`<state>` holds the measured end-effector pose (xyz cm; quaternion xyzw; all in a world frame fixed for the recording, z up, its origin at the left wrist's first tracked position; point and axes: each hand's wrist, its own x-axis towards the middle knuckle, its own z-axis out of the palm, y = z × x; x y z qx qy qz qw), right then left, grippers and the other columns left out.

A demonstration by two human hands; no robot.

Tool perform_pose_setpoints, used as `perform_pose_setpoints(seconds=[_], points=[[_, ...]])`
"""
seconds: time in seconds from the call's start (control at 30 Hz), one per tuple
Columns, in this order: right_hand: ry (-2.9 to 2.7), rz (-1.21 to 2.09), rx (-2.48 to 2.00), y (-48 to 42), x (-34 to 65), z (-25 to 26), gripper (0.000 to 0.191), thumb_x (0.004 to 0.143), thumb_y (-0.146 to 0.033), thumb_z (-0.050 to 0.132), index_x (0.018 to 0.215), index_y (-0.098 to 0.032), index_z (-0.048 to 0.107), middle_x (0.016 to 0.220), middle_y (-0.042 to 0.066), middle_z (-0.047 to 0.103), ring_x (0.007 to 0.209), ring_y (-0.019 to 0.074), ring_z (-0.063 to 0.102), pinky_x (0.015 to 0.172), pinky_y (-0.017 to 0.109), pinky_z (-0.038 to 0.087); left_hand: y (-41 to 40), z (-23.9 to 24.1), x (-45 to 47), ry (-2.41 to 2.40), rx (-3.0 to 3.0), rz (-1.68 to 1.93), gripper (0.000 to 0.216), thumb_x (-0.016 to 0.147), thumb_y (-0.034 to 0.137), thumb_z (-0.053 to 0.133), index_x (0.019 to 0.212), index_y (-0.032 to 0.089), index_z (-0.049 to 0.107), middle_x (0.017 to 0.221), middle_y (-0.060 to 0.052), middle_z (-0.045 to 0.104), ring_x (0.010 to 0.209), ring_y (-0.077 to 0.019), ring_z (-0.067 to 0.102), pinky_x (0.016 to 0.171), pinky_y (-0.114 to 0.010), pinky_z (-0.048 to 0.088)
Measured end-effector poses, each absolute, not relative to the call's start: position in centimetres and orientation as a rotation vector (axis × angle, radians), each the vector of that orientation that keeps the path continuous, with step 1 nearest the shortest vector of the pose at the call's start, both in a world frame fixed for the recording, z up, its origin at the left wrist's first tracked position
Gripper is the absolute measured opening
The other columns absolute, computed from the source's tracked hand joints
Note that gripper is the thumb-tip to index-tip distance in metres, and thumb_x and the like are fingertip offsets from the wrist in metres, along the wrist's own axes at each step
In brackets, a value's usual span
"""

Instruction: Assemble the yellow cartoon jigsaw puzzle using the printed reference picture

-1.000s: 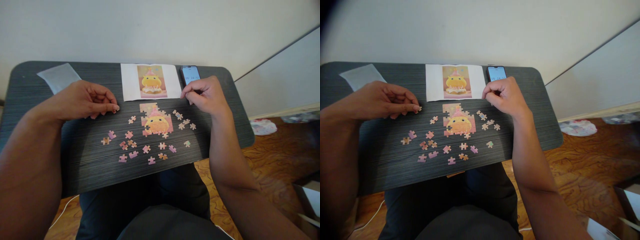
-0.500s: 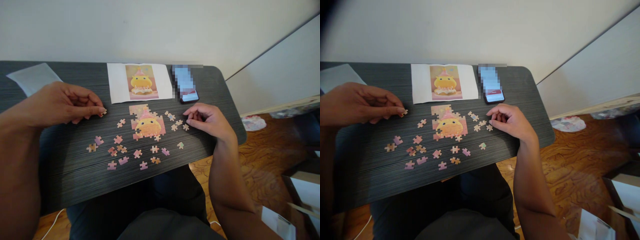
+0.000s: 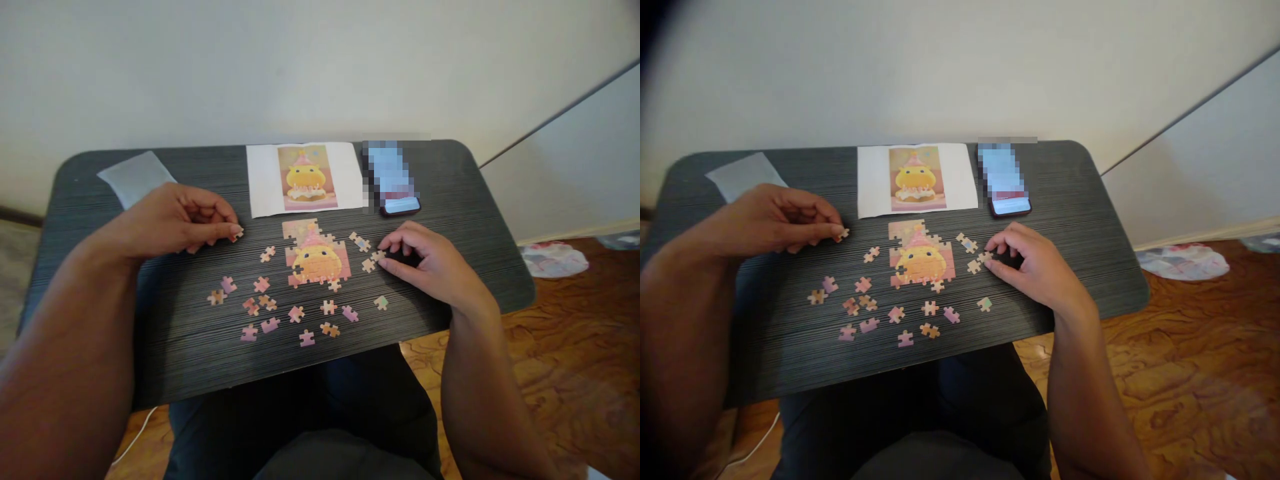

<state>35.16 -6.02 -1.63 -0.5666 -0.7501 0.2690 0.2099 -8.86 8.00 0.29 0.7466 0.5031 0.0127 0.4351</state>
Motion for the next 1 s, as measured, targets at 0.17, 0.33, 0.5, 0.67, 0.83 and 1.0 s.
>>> perform_pose_setpoints(seconds=[0.17,0.33,0.5,0.67,0.83,1.0], points=[[-2.119,0.725,-1.596,-6.07,34.92,-1.79,0.011,0.101,-0.038,0.076,0.105,-0.028,0.072,0.100,0.004,0.066,0.091,0.0240,0.063,0.079,0.042,0.050,8.23,-0.30,-9.04,1.167,1.792,0.102,0.031,0.097,0.045,0.080,0.109,0.016,0.077,0.081,-0.001,0.075,0.057,-0.0069,0.054,0.048,-0.019,0.040],[-2.126,0.757,-1.588,-6.07,35.10,-1.59,0.012,0.102,-0.039,0.075,0.104,-0.028,0.070,0.102,0.006,0.068,0.092,0.0245,0.063,0.080,0.044,0.051,8.08,-0.15,-8.85,1.138,1.787,0.109,0.027,0.098,0.042,0.079,0.108,0.017,0.076,0.075,0.002,0.072,0.056,-0.0058,0.053,0.048,-0.019,0.041],[-2.089,0.775,-1.607,-6.26,35.24,-1.71,0.012,0.102,-0.038,0.075,0.100,-0.028,0.070,0.099,0.005,0.070,0.090,0.0247,0.064,0.077,0.043,0.050,7.67,0.49,-8.16,1.148,1.781,0.114,0.022,0.099,0.036,0.078,0.106,0.015,0.075,0.073,0.005,0.068,0.055,-0.0044,0.051,0.048,-0.020,0.041],[-1.985,0.806,-1.633,-6.46,35.36,-1.98,0.015,0.101,-0.044,0.076,0.105,-0.029,0.074,0.089,0.004,0.073,0.078,0.0227,0.065,0.065,0.038,0.049,7.83,0.23,-8.36,1.142,1.790,0.113,0.025,0.100,0.040,0.077,0.106,0.016,0.075,0.071,0.005,0.068,0.055,-0.0043,0.050,0.049,-0.021,0.040],[-2.020,0.795,-1.547,-6.16,35.52,-1.60,0.015,0.104,-0.040,0.074,0.115,-0.032,0.080,0.108,0.005,0.081,0.091,0.0250,0.074,0.077,0.043,0.056,7.82,0.13,-8.65,1.137,1.811,0.110,0.026,0.101,0.042,0.075,0.107,0.016,0.076,0.074,0.004,0.069,0.058,-0.0046,0.051,0.051,-0.019,0.039],[-2.002,0.755,-1.538,-6.05,35.75,-1.97,0.014,0.103,-0.042,0.076,0.112,-0.035,0.083,0.112,0.005,0.083,0.095,0.0278,0.077,0.080,0.047,0.056,8.00,-0.38,-8.72,1.140,1.791,0.138,0.032,0.096,0.048,0.081,0.104,0.018,0.077,0.074,0.000,0.071,0.055,-0.0065,0.052,0.047,-0.020,0.040]])
